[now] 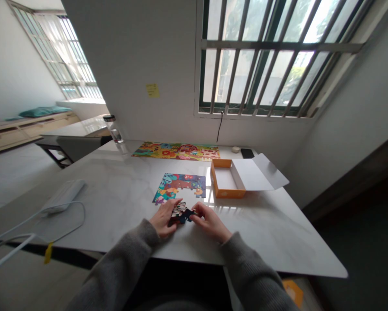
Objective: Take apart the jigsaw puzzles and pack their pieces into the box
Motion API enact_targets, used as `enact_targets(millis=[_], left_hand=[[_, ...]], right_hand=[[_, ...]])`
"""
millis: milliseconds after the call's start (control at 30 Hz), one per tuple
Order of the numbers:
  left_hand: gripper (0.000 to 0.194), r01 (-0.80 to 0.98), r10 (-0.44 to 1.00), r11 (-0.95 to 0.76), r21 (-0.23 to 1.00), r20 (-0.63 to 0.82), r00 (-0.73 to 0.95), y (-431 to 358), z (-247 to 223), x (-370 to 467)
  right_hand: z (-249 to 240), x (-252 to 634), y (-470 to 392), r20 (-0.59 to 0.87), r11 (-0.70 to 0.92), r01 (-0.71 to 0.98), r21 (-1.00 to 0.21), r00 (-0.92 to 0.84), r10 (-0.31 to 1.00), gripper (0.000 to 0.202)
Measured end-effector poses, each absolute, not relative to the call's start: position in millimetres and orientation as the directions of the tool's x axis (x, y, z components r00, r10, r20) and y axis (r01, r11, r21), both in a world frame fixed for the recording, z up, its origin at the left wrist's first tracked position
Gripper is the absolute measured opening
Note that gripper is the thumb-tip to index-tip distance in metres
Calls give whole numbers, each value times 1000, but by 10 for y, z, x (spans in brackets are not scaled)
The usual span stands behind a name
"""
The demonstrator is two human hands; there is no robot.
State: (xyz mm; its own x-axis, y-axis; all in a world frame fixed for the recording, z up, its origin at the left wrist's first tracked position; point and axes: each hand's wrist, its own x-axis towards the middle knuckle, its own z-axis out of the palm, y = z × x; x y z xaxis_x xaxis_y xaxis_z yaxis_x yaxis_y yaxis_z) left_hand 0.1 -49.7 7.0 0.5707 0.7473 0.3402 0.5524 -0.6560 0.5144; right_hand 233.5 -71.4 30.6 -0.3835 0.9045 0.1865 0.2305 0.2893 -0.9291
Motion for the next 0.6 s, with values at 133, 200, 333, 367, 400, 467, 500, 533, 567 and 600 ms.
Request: enact_targets(millis=[133,200,333,367,400,467,500,533,567,600], left_hand=[[97,559,742,-661,500,328,585,-496,57,-2],[100,563,743,-660,497,321,588,-499,61,0],[96,559,734,-672,486,335,591,-495,55,3],[93,557,732,-674,485,340,590,-490,46,1],[92,555,730,-677,483,346,590,-483,34,-1],[91,548,722,-686,479,356,593,-469,6,-7],[90,544,717,-691,476,360,597,-463,-7,-10],[89,541,714,-694,474,364,598,-458,-19,-12],[88,539,713,-696,475,366,598,-456,-27,-13],[87,537,712,-697,476,367,599,-455,-33,-13]], right_hand=[[242,2232,-738,200,341,349,-873,-382,902,12],[185,2196,-745,191,335,367,-868,-376,907,8],[124,2156,-758,194,356,381,-853,-402,895,8],[123,2150,-763,196,364,384,-848,-410,891,8],[125,2144,-768,199,371,385,-845,-416,887,9],[129,2133,-774,206,375,380,-845,-416,886,10],[127,2130,-776,204,371,376,-849,-414,887,11],[124,2129,-774,200,364,372,-854,-410,890,11],[119,2130,-771,198,358,373,-856,-404,893,12],[115,2134,-765,203,359,381,-852,-392,897,14]])
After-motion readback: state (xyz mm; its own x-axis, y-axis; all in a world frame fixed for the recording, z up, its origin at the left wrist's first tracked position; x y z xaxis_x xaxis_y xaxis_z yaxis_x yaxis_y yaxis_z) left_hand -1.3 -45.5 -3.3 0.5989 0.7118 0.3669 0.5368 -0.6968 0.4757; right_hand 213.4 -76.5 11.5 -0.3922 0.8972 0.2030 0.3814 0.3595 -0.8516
